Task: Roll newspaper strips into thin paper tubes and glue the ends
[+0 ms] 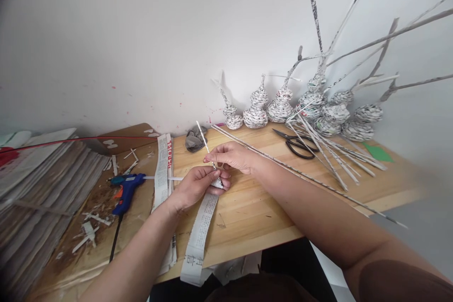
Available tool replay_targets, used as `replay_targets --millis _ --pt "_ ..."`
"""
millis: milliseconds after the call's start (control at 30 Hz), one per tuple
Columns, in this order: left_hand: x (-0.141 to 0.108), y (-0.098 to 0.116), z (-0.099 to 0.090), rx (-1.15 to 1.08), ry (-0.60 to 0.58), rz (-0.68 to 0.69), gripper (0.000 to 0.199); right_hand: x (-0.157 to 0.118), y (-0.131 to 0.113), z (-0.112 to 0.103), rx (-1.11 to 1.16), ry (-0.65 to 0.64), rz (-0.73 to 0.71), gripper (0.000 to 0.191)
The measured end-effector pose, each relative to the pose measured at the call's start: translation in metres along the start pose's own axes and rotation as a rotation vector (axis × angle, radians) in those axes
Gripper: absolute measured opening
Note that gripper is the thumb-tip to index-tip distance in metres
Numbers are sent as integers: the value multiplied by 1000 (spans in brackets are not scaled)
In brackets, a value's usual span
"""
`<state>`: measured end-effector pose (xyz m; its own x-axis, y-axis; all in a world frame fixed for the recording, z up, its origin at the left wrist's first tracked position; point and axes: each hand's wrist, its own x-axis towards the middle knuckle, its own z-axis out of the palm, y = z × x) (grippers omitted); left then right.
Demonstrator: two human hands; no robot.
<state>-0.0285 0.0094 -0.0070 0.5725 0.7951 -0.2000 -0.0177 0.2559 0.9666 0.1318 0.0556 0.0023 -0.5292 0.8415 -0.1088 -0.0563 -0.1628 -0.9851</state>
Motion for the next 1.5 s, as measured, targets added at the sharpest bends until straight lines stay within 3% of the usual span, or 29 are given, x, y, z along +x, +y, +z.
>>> replay_targets --millis 67,233,400,533,700,867,1033,1200,1367,1500 --pt "-1 0 0 7 -7 5 40 0 0 0 -13 -39 15 30" --pt "-1 1 1 18 -29 7 41 -1 0 1 28 67 -38 31" --pt "0 -2 -1 13 -13 17 40 -1 0 0 -41 -68 16 31" --pt "0 -2 0 45 -22 8 38 0 0 0 14 81 -47 31" --pt "-1 0 0 49 -1 16 39 -2 -3 -2 -56 -68 -11 32" --pt "-1 0 1 53 -26 -25 40 -2 -1 -1 -23 67 -62 30" --pt "-1 -1 -1 60 -24 -3 38 -3 -3 -2 -68 -61 1 34" --pt "-1 -2 -2 57 -41 3 38 -2 -3 -1 22 85 -36 31" --pt "-1 -3 -2 68 -25 9 39 -2 -2 -2 -70 -29 -8 33" --pt "0 -2 -1 83 -20 -12 40 0 -1 -2 -39 91 -62 32"
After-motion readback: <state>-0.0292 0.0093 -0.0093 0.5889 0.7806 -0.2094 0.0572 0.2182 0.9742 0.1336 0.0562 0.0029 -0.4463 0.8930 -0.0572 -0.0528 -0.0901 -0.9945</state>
